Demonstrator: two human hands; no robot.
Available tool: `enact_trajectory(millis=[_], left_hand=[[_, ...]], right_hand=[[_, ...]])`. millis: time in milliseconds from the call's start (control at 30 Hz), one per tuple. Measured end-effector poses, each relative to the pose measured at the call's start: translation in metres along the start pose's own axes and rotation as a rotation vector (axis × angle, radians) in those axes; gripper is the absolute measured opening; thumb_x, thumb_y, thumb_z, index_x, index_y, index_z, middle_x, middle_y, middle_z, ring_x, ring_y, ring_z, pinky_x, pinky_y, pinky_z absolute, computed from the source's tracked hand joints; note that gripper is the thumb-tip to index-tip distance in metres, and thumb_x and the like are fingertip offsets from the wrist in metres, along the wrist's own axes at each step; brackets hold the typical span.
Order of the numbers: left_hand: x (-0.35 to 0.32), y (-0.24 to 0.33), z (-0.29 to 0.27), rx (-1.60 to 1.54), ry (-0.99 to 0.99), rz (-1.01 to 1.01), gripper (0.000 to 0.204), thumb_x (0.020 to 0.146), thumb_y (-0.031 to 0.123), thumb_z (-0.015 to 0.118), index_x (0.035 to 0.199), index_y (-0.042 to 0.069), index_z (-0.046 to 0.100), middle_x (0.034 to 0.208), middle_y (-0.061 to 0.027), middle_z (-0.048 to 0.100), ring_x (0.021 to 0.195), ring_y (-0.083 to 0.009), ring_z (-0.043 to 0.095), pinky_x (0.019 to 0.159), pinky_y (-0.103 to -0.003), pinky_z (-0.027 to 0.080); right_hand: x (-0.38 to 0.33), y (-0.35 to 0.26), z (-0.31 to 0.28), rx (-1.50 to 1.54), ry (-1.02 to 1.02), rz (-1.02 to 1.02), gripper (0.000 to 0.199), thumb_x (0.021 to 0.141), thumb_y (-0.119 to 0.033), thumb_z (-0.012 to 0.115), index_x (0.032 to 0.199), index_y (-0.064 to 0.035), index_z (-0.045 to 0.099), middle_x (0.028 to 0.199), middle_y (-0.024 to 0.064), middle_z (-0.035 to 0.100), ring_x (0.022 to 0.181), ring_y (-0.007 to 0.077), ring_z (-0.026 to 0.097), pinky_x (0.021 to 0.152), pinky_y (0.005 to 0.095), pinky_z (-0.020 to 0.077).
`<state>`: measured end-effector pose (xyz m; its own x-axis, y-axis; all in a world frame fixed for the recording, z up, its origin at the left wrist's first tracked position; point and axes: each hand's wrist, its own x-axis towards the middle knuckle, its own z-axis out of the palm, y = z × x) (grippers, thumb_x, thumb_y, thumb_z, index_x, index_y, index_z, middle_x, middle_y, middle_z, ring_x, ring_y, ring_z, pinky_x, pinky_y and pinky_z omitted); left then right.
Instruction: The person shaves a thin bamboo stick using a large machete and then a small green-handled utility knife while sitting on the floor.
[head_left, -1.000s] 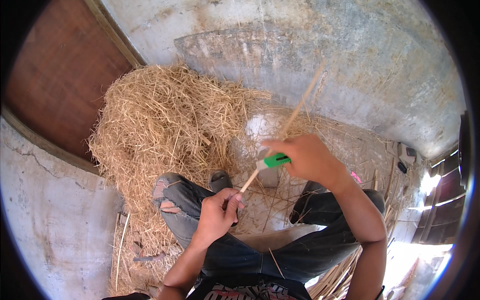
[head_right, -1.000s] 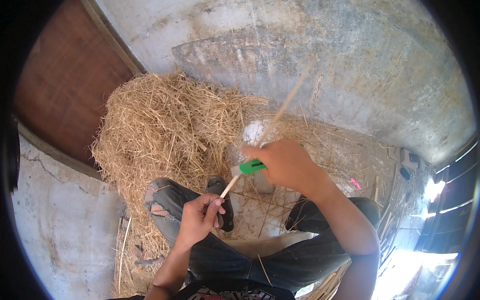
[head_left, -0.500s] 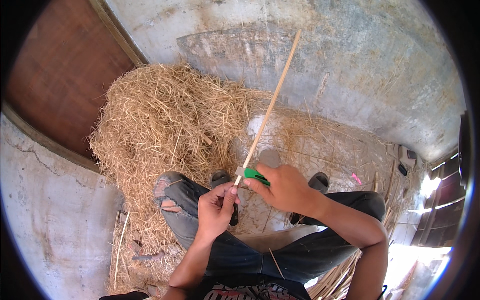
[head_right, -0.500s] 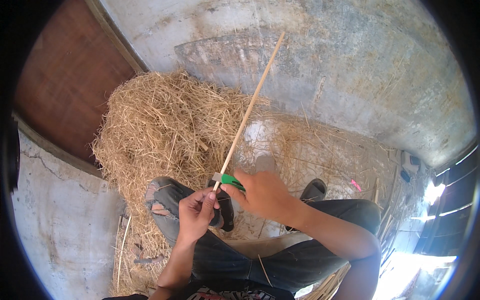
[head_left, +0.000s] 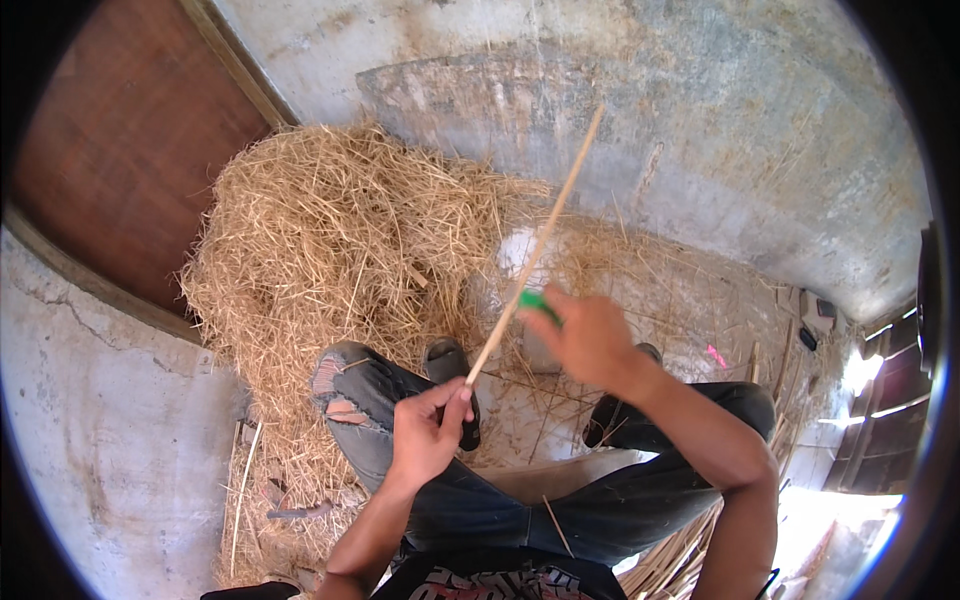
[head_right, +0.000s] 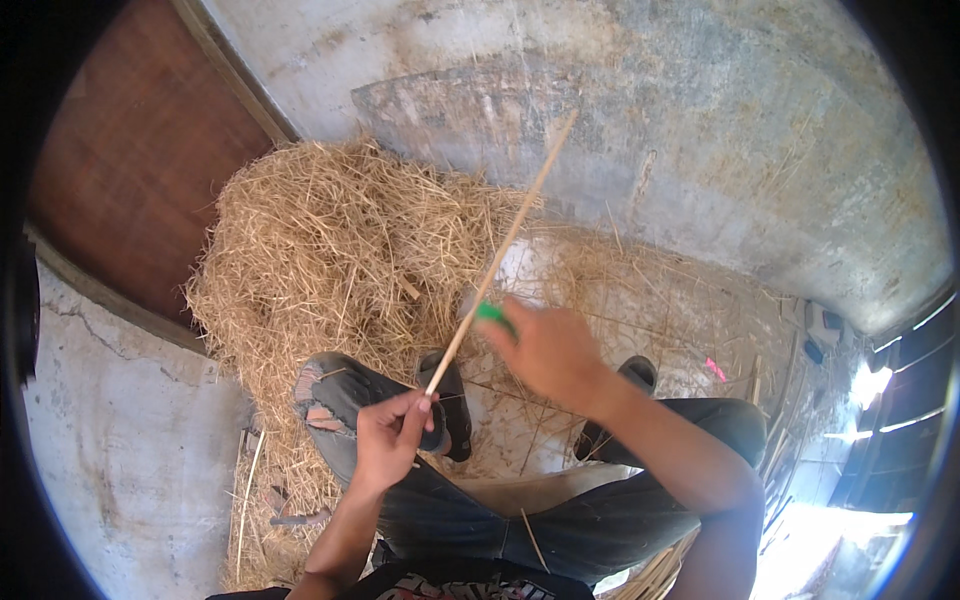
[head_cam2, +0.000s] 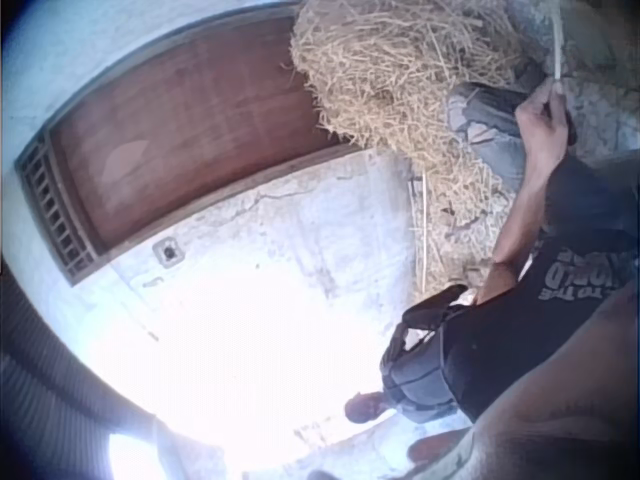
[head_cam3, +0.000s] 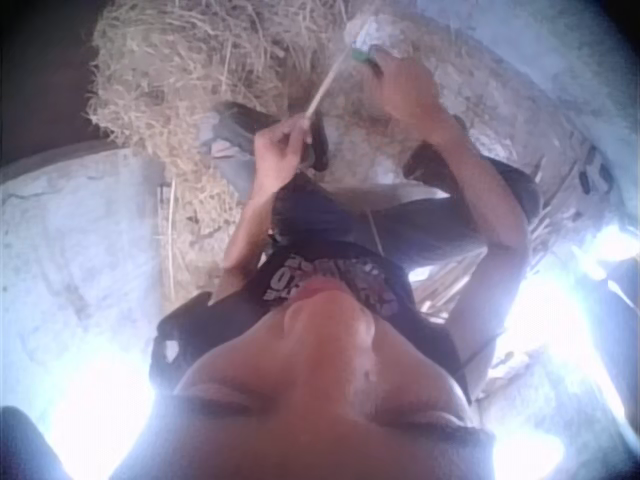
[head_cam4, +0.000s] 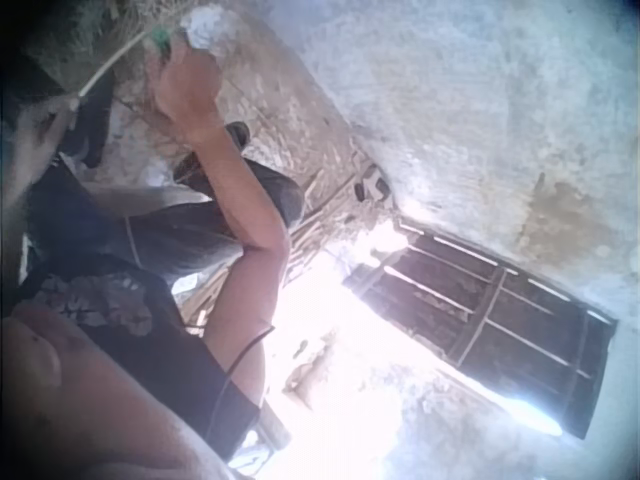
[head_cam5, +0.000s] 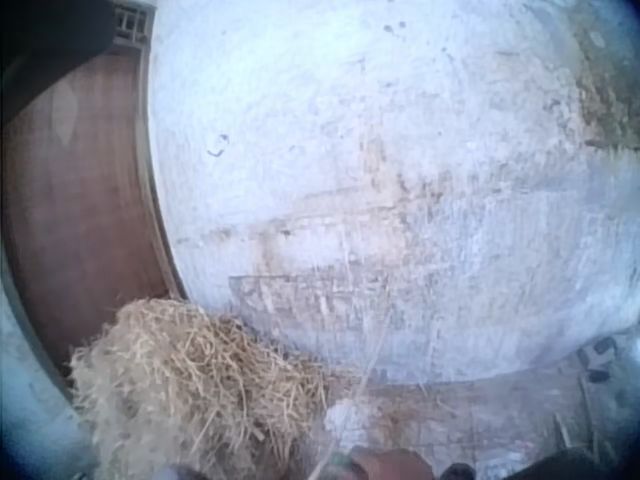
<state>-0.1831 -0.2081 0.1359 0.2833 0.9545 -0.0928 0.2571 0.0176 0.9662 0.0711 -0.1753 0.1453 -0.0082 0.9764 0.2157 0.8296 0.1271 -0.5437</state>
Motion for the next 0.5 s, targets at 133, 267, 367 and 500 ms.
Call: enact_trajectory(millis=[133,267,367,500], left_hand=[[-0.046,-0.015,-0.018,0.062,-0.091,-0.012,0.019,0.101,0.007,0.060,0.104,-0.008,0.071,0.074,-0.0012,0.062,0.067,-0.0041,0.053,0.060,-0.020,0.042],[-0.096,-0.042,-0.072,0.027,-0.127,-0.082,0.019,0.100,0.009,0.062,0.107,-0.005,0.072,0.072,-0.0024,0.065,0.063,-0.0056,0.057,0.055,-0.022,0.044],[-0.118,-0.052,-0.099,-0.063,0.008,-0.201,0.019,0.101,0.010,0.062,0.107,-0.005,0.073,0.072,-0.0024,0.065,0.058,-0.0039,0.053,0.051,-0.020,0.040],[-0.101,-0.043,-0.082,-0.170,0.087,-0.207,0.021,0.102,0.011,0.059,0.110,-0.004,0.071,0.072,-0.0014,0.062,0.051,-0.0017,0.045,0.045,-0.019,0.031]], right_hand=[[0.051,0.099,-0.038,0.046,0.201,0.337,0.051,0.102,-0.047,0.053,0.113,0.0007,0.068,0.076,0.0196,0.067,0.067,0.0338,0.066,0.064,0.0484,0.0518],[0.035,0.297,-0.135,-0.080,0.631,0.655,0.067,0.100,-0.056,0.050,0.098,0.0073,0.071,0.089,0.0263,0.071,0.085,0.0397,0.066,0.080,0.0477,0.0486],[0.034,0.305,-0.129,0.057,0.709,0.753,0.067,0.098,-0.057,0.054,0.100,0.0087,0.070,0.084,0.0234,0.070,0.082,0.0336,0.066,0.078,0.0457,0.0484],[0.057,0.202,-0.086,0.272,0.429,0.645,0.070,0.096,-0.057,0.059,0.117,0.0094,0.066,0.088,0.0186,0.071,0.083,0.0252,0.065,0.078,0.0405,0.0489]])
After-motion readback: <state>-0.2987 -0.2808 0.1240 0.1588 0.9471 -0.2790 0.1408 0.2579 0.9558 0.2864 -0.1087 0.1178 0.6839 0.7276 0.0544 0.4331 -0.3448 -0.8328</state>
